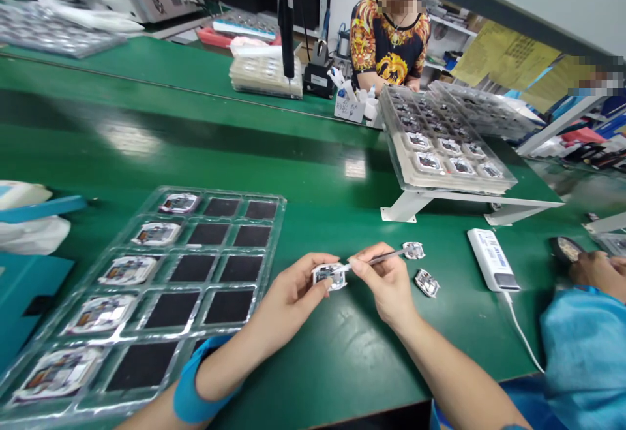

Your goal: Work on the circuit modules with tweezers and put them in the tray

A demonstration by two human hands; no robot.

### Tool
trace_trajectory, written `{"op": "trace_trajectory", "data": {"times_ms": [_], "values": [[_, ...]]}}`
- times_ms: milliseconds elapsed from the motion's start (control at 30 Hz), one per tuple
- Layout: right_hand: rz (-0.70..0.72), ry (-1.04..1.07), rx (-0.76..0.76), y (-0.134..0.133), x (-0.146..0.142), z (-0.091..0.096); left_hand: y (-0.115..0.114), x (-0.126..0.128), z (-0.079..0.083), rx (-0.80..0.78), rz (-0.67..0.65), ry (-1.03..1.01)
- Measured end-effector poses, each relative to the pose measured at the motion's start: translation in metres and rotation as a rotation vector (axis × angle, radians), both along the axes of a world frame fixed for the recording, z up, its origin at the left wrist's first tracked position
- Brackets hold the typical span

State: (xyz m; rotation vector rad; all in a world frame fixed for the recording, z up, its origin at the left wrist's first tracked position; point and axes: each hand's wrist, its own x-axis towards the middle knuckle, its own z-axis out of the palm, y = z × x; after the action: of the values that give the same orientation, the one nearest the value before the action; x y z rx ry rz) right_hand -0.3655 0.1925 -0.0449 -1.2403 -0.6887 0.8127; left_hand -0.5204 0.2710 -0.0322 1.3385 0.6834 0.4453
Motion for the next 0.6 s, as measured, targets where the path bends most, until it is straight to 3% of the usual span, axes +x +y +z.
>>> {"op": "trace_trajectory", "data": {"times_ms": [367, 500, 600], "values": [[-0.020, -0.011, 0.021, 0.000, -0.010, 0.002, -0.002, 0.001, 0.001, 0.027, 0.128, 0.094], [-0.020, 0.059, 0.027, 0.003, -0.017, 0.001, 0.003, -0.003, -0.014, 0.133, 0.180, 0.199], [-0.044, 0.061, 0.054, 0.005, -0.018, 0.001, 0.008, -0.006, -0.032, 0.082, 0.186, 0.191]]}}
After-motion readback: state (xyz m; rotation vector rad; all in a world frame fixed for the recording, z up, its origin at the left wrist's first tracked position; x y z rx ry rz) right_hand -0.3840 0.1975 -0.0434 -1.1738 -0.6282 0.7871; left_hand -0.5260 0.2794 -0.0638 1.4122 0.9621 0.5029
